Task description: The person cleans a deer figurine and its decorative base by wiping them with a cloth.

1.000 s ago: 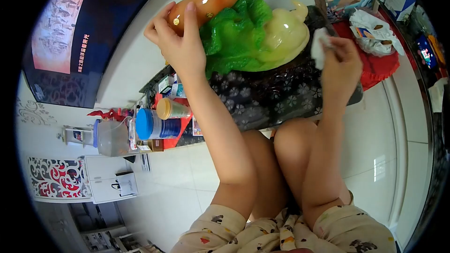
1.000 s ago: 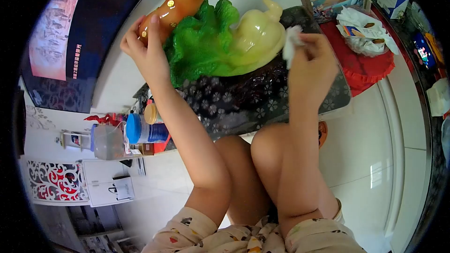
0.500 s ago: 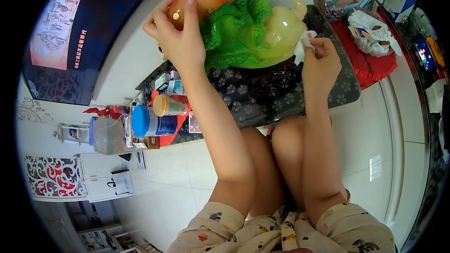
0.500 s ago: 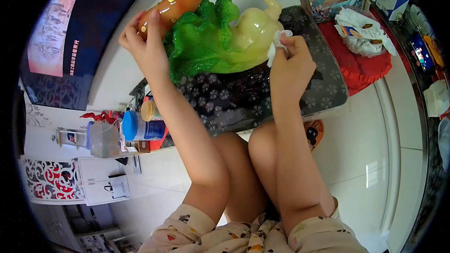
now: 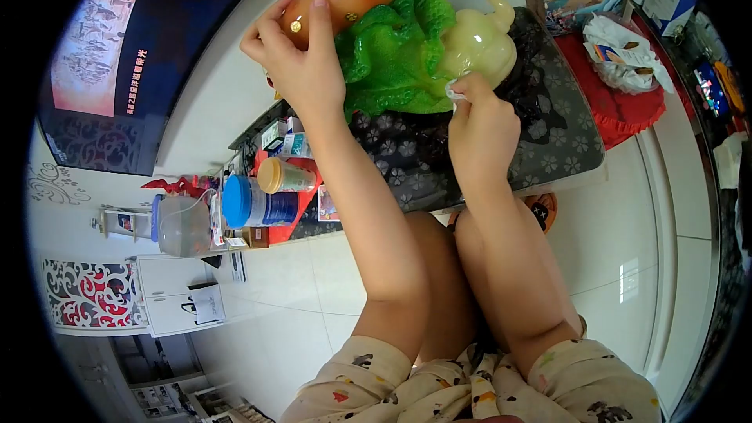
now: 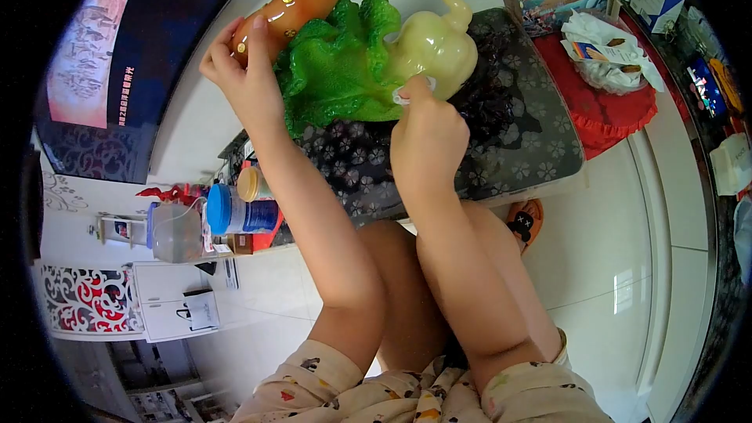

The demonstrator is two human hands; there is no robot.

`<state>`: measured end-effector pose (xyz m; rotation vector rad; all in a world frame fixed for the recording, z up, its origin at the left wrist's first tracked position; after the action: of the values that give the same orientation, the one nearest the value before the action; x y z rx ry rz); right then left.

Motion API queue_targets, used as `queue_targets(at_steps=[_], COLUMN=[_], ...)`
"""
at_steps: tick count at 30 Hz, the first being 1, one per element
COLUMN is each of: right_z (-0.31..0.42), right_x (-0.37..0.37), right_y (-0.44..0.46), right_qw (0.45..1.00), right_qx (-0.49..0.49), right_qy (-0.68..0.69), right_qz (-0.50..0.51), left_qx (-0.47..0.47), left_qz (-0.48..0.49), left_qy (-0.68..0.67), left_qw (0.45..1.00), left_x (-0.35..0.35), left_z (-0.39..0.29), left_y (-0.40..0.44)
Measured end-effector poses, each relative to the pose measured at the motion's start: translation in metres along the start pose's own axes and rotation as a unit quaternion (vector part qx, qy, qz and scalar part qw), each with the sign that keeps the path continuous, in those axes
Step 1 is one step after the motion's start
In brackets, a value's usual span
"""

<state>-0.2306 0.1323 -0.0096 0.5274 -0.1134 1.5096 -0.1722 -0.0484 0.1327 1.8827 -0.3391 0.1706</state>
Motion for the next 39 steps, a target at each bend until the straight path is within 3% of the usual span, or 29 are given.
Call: queue_targets(at_steps=[5,8,9,12,15,23,26,33,36,37,39], right_z=[-0.008,-0.042,-0.048,-0.048,-0.048,-0.020,-0.018,-0.027,-0.045,-0.050,-0.056], right_x=[0.005,0.011,0.022,0.047,0.042,0.004,0.001,-0.008,-0.020,-0.013,0.015], right_y=[0.012,0.028,0.032,0.038,0.038,0.018,0.019,0.023,0.029,0.035,0.047], right_qw=[0.994,0.957,0.950,0.955,0.971,0.988,0.983,0.962,0.896,0.870,0.896], right_qx=[0.050,-0.081,-0.106,-0.127,-0.119,-0.024,-0.004,-0.065,-0.146,-0.165,-0.123], right_qy=[0.076,0.263,0.291,0.267,0.206,0.145,0.174,0.223,0.369,0.425,0.404], right_qz=[0.065,0.087,0.048,0.000,0.024,0.055,0.059,0.141,0.202,0.189,0.136], left_qx=[0.005,-0.005,-0.005,0.000,0.002,-0.002,-0.001,0.012,0.017,0.021,0.024], left_qz=[0.001,-0.002,-0.001,-0.001,-0.002,-0.005,-0.008,-0.006,-0.004,-0.003,-0.003], left_qy=[-0.005,-0.006,-0.006,-0.007,-0.014,-0.002,-0.006,-0.008,-0.015,-0.018,-0.008], left_qw=[1.000,1.000,1.000,1.000,1.000,1.000,1.000,1.000,1.000,1.000,1.000], left_x=[0.001,0.001,0.001,0.002,0.001,0.002,0.001,0.000,0.002,0.002,0.003], left_z=[-0.002,0.001,0.001,0.000,0.003,0.001,0.003,0.002,0.004,0.003,0.002], left_y=[0.000,0.000,0.000,-0.001,-0.001,-0.001,-0.001,0.000,-0.002,-0.003,-0.004])
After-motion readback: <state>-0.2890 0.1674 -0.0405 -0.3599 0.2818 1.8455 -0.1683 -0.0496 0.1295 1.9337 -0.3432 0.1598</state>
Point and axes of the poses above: each hand's wrist, its own y-axis towards the middle knuckle, its own x-axis out of the back of the hand, z = x × y, the point moved 8 cm from there along y, towards the middle knuckle, and after that the axes turned 7 degrees about -x, right-handed, at the moved point
